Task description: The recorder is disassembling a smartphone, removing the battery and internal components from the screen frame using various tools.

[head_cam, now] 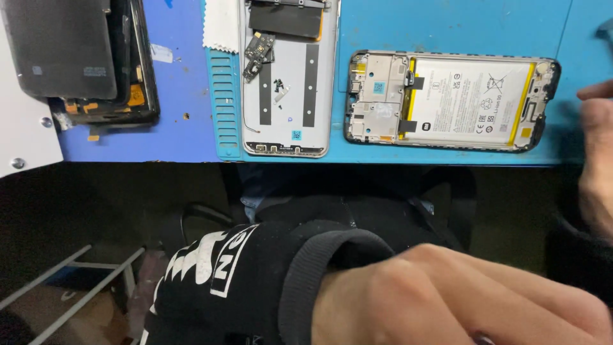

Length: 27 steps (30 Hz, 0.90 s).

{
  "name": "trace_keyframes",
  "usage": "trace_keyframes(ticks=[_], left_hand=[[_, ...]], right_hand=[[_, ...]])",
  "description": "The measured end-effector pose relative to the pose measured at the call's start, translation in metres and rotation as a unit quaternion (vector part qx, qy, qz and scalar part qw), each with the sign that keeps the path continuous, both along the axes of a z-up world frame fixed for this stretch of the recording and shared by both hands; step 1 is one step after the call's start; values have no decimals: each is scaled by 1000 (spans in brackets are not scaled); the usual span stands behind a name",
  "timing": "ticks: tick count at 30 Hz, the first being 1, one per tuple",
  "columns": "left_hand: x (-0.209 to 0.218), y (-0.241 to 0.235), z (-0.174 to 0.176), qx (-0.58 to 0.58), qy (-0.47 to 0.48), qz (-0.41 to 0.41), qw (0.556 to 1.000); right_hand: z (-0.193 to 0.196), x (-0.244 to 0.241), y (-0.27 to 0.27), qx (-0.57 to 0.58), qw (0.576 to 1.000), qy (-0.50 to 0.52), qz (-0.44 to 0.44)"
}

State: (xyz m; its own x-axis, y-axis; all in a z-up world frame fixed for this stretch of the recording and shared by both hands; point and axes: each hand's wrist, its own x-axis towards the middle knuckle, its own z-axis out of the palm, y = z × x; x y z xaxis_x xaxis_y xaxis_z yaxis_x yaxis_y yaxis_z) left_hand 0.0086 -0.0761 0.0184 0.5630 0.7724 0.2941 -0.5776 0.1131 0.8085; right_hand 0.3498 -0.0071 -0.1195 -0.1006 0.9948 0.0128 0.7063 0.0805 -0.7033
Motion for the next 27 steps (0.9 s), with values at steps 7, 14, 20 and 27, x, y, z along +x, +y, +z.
trace_keyframes(ticks=[7, 14, 20, 27], left_hand=[[-47, 6, -28, 80, -57, -17, 995], [-79, 28, 19, 324, 448, 194, 810], [-86, 52, 23, 418, 688, 263, 532], [-71, 62, -7, 439, 684, 273, 514]], right_hand=[[32, -46, 7, 69, 996, -22, 44], [39, -44, 10, 49, 996, -52, 53], [43, -42, 13, 35, 995, -72, 61], [48, -46, 25, 14, 986, -125, 113]])
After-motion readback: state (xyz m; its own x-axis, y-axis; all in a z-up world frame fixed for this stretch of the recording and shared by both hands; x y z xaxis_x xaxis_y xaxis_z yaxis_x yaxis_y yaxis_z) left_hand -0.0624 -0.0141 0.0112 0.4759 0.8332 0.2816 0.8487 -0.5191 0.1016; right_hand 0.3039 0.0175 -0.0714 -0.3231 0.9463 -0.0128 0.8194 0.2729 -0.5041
